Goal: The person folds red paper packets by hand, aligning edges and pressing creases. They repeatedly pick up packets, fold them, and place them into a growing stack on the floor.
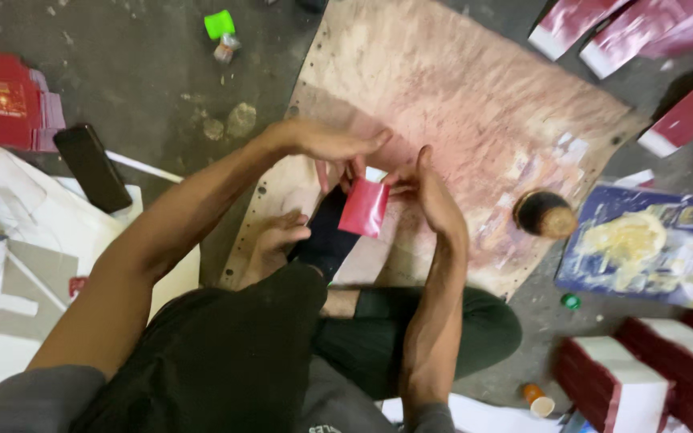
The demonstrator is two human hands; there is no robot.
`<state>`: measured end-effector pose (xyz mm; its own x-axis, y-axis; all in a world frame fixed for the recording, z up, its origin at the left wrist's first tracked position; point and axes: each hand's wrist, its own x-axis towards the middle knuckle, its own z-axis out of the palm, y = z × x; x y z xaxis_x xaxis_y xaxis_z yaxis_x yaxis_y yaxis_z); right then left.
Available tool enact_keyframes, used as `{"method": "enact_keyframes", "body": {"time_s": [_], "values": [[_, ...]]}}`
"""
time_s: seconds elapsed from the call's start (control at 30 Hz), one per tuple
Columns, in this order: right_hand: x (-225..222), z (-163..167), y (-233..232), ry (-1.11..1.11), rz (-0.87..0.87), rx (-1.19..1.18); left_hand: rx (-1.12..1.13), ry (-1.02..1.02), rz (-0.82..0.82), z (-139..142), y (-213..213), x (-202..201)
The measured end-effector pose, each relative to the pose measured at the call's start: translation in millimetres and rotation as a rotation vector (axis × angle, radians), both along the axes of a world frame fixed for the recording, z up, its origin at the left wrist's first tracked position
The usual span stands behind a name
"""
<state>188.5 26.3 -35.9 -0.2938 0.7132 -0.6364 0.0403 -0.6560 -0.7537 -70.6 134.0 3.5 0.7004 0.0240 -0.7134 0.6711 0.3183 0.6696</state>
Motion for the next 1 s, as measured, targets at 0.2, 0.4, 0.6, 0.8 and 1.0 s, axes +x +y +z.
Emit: {"method": "enact_keyframes", "body": {"time_s": [0.2,0.4,0.6,0.8,1.0], "values": [[-17,7,15,-0.082,-0.072,-0.086,0.025,-0.016,0.163,-3,11,-8],[-20,27,14,-0.093,0.06,0.037,-0.066,-0.004,0.113,-12,-5,-4],[-22,34,15,-0.16,0.015,0.004,-0.052,-0.022,0.05,-13,-3,-1],[-27,43,19,-0.177,0.068,0.068,-0.014,-0.057,0.037,-6,-2,-6],[-29,45,19,-0.208,0.054,0.051,-0.004,-0.075,0.059,-8,-5,-8]]}}
